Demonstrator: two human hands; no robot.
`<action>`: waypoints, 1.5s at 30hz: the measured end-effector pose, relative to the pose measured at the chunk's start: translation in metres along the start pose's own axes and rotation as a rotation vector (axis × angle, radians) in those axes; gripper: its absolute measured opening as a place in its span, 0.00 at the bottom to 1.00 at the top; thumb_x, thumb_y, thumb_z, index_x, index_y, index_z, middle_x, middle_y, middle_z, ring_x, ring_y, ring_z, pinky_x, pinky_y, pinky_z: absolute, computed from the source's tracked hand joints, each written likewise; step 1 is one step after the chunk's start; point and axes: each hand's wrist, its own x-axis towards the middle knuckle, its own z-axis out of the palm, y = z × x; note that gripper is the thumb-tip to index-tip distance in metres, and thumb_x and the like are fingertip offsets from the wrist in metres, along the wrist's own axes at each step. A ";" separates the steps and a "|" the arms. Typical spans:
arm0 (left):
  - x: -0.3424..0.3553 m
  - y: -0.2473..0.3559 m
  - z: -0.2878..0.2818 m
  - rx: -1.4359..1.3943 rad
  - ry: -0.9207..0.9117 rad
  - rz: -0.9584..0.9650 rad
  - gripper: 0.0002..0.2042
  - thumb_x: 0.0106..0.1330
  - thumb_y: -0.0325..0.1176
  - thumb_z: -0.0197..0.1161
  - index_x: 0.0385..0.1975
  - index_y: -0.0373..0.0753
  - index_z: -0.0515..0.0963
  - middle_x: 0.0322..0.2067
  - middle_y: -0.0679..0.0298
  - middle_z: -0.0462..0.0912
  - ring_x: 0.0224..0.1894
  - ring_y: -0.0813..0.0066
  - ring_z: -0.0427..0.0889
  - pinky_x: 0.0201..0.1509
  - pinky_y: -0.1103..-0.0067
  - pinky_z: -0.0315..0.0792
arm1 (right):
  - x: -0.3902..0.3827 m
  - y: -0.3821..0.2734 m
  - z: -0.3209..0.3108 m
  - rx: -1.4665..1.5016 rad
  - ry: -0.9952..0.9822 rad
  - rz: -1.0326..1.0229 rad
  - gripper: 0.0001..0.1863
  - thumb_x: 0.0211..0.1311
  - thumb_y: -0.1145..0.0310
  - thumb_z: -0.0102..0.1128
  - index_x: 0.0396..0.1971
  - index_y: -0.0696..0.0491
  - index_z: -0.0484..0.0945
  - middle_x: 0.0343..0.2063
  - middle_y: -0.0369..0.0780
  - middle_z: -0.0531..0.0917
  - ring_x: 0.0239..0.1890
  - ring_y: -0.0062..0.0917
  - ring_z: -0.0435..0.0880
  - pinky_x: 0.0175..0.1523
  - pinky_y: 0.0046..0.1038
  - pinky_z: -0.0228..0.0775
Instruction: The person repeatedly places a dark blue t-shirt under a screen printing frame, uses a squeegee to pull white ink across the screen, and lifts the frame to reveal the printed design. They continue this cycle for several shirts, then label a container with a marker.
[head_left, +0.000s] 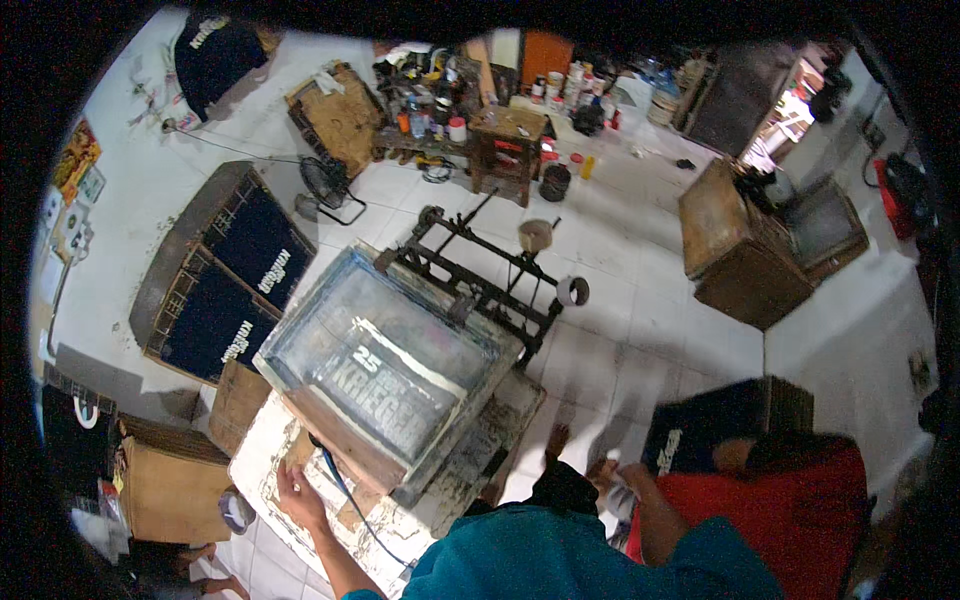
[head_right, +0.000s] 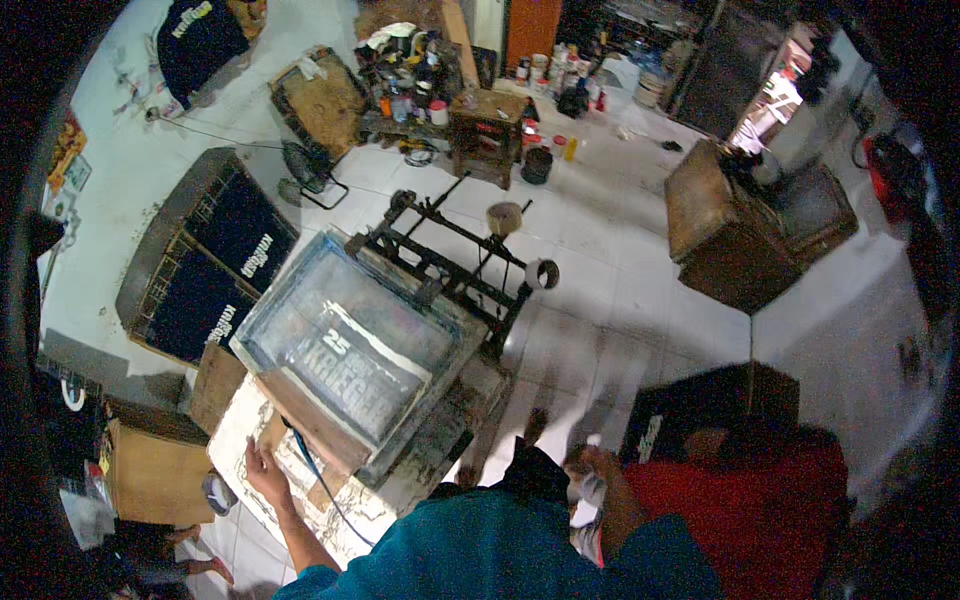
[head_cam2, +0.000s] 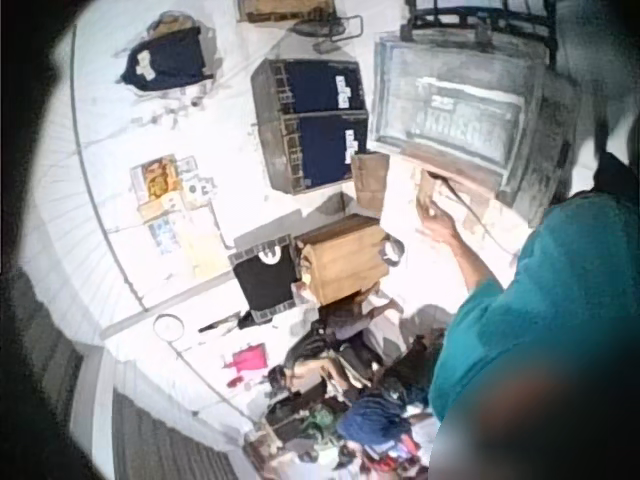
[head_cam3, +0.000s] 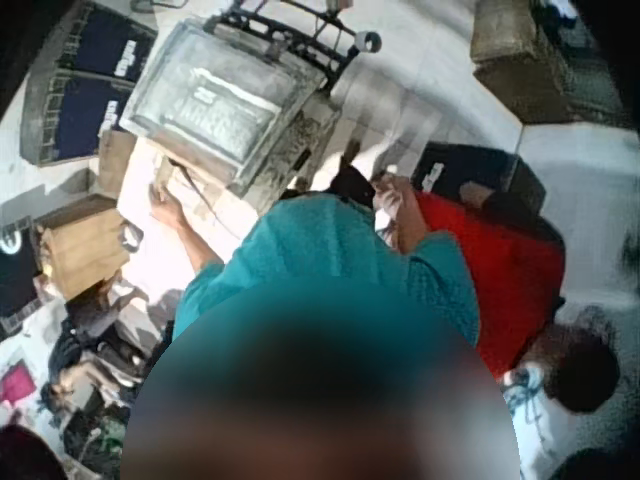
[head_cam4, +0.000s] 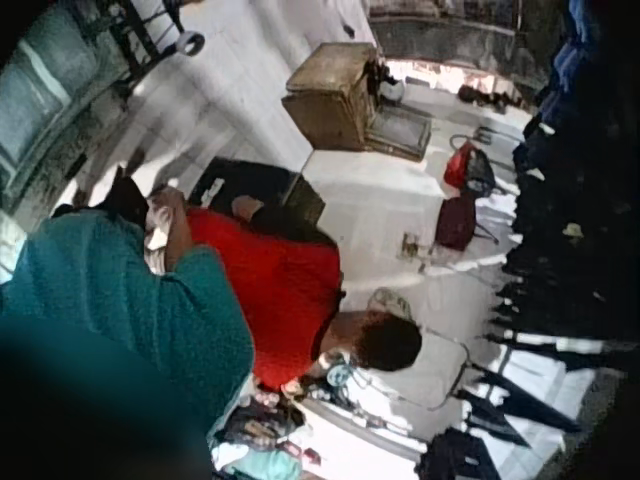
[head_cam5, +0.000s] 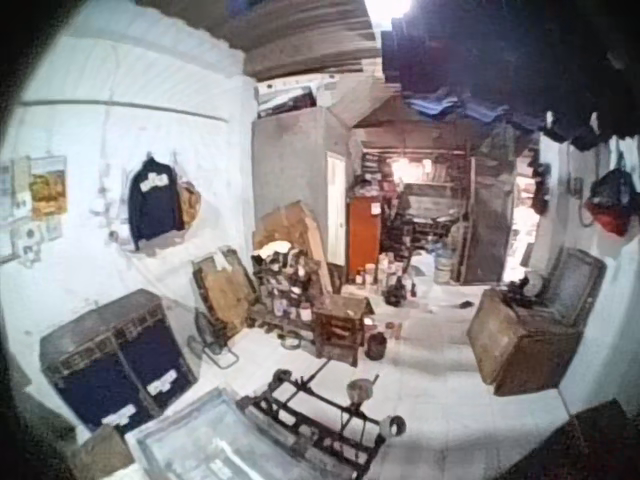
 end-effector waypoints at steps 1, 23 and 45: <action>0.005 0.034 0.023 -0.169 -0.040 -0.056 0.16 0.77 0.32 0.57 0.58 0.31 0.76 0.34 0.59 0.85 0.36 0.74 0.83 0.43 0.75 0.77 | 0.011 0.001 -0.013 -0.020 -0.038 0.016 0.17 0.63 0.53 0.65 0.36 0.54 0.85 0.31 0.41 0.86 0.29 0.29 0.83 0.40 0.37 0.78; -0.063 0.334 0.467 0.120 -0.142 -0.234 0.35 0.81 0.55 0.37 0.43 0.26 0.84 0.30 0.52 0.88 0.41 0.61 0.87 0.63 0.63 0.71 | 0.512 -0.581 -0.403 -0.144 -0.018 -0.740 0.19 0.66 0.55 0.66 0.42 0.58 0.81 0.32 0.35 0.84 0.31 0.22 0.79 0.39 0.29 0.75; 0.093 0.503 0.813 0.023 -0.035 -0.700 0.14 0.70 0.39 0.68 0.49 0.38 0.85 0.38 0.58 0.89 0.38 0.70 0.89 0.40 0.73 0.81 | 0.926 -1.034 -0.397 -0.189 -0.246 -0.593 0.18 0.68 0.55 0.63 0.53 0.45 0.76 0.47 0.35 0.84 0.42 0.28 0.82 0.44 0.39 0.76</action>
